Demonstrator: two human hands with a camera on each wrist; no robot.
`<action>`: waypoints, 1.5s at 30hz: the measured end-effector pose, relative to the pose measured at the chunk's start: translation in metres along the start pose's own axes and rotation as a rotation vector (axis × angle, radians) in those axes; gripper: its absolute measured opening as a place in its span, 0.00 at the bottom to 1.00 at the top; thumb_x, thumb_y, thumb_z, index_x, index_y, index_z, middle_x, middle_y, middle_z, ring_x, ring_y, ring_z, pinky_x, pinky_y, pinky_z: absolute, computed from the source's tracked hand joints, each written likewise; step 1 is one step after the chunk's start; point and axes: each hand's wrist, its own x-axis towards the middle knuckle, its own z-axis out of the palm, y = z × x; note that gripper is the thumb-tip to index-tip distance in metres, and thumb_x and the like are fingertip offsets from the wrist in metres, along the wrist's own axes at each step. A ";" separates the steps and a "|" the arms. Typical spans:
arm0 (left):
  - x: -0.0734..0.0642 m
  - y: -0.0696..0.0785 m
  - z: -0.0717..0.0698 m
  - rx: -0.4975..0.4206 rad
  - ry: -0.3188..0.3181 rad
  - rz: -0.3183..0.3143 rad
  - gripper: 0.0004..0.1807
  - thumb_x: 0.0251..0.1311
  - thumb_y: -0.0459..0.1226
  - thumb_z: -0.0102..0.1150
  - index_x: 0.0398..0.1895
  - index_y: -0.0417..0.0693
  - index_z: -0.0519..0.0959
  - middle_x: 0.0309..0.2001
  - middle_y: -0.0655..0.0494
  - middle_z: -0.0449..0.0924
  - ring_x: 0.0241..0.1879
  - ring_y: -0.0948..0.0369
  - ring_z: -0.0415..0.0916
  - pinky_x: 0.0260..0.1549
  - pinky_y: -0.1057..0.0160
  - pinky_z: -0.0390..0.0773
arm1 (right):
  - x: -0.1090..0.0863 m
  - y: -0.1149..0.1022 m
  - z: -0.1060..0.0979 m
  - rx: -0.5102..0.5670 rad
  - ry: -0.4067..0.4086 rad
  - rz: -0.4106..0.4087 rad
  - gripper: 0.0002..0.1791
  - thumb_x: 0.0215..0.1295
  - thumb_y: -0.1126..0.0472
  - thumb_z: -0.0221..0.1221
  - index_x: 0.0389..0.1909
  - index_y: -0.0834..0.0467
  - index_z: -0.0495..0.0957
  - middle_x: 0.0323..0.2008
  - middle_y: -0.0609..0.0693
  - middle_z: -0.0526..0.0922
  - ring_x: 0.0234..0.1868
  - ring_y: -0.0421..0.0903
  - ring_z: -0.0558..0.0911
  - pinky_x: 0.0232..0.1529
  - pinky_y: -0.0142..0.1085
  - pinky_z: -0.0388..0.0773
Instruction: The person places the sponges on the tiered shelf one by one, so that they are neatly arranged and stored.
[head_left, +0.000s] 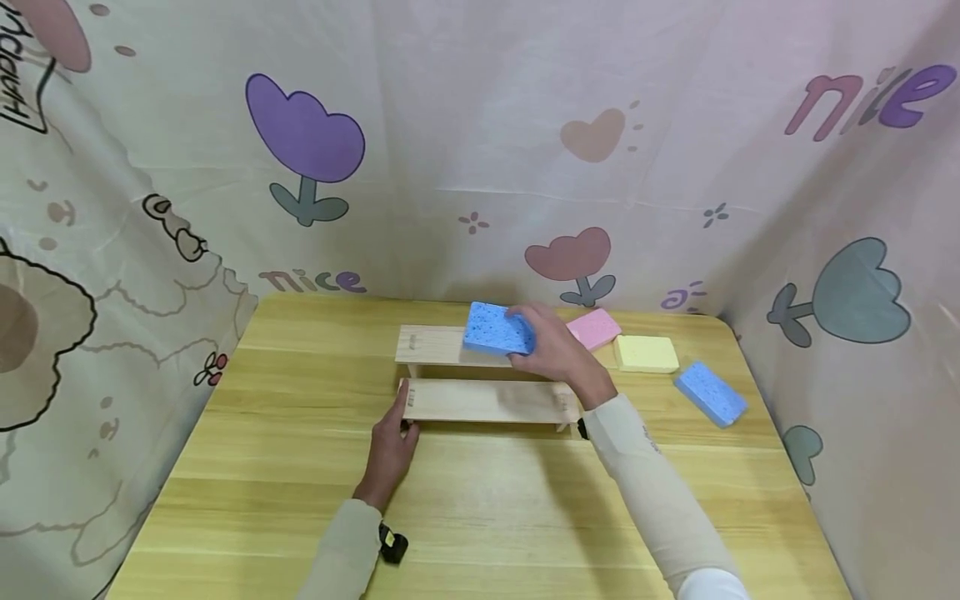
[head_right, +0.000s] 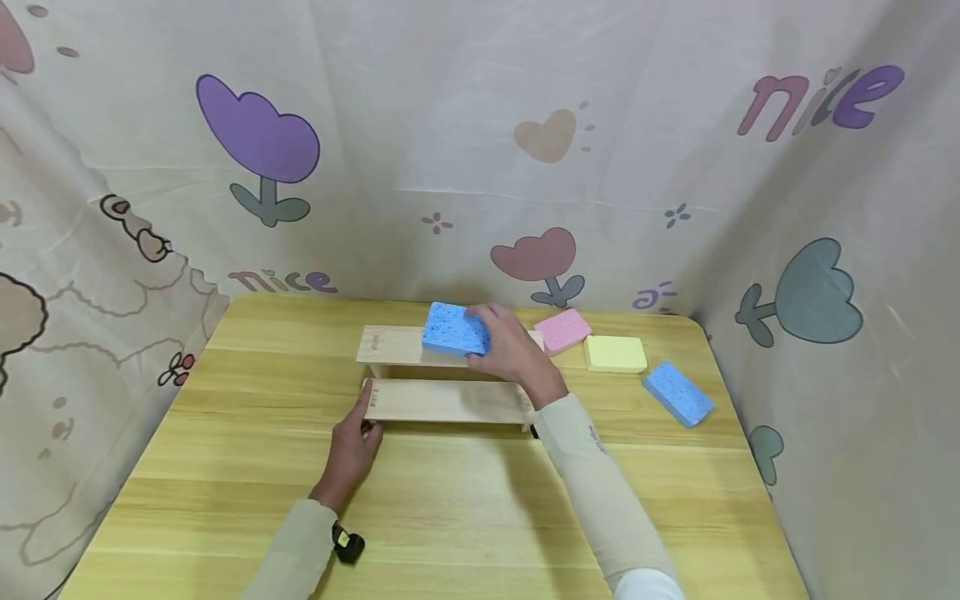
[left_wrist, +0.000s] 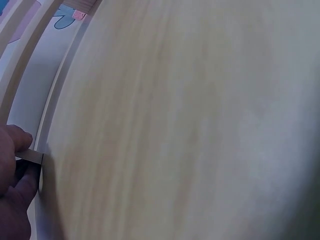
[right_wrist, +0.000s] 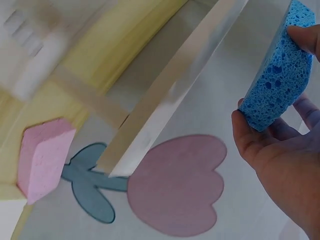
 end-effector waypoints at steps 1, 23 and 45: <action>0.000 0.000 0.000 -0.003 -0.005 -0.006 0.43 0.59 0.24 0.54 0.75 0.53 0.50 0.66 0.39 0.66 0.55 0.49 0.75 0.43 0.55 0.81 | 0.002 -0.001 0.001 -0.003 -0.003 -0.002 0.32 0.47 0.57 0.67 0.57 0.53 0.70 0.59 0.55 0.71 0.57 0.53 0.70 0.59 0.50 0.72; -0.002 0.003 0.001 0.000 -0.020 -0.026 0.44 0.60 0.25 0.55 0.76 0.55 0.48 0.67 0.40 0.65 0.60 0.48 0.71 0.48 0.53 0.81 | 0.034 -0.030 0.031 0.023 -0.080 -0.023 0.33 0.47 0.56 0.68 0.58 0.48 0.70 0.60 0.48 0.71 0.58 0.49 0.70 0.61 0.46 0.72; -0.001 0.000 0.001 0.035 0.022 0.021 0.43 0.58 0.24 0.56 0.75 0.52 0.50 0.66 0.39 0.65 0.60 0.48 0.71 0.49 0.53 0.80 | 0.049 -0.034 0.055 0.050 -0.131 0.011 0.33 0.47 0.58 0.69 0.57 0.49 0.70 0.61 0.49 0.71 0.58 0.50 0.70 0.60 0.46 0.72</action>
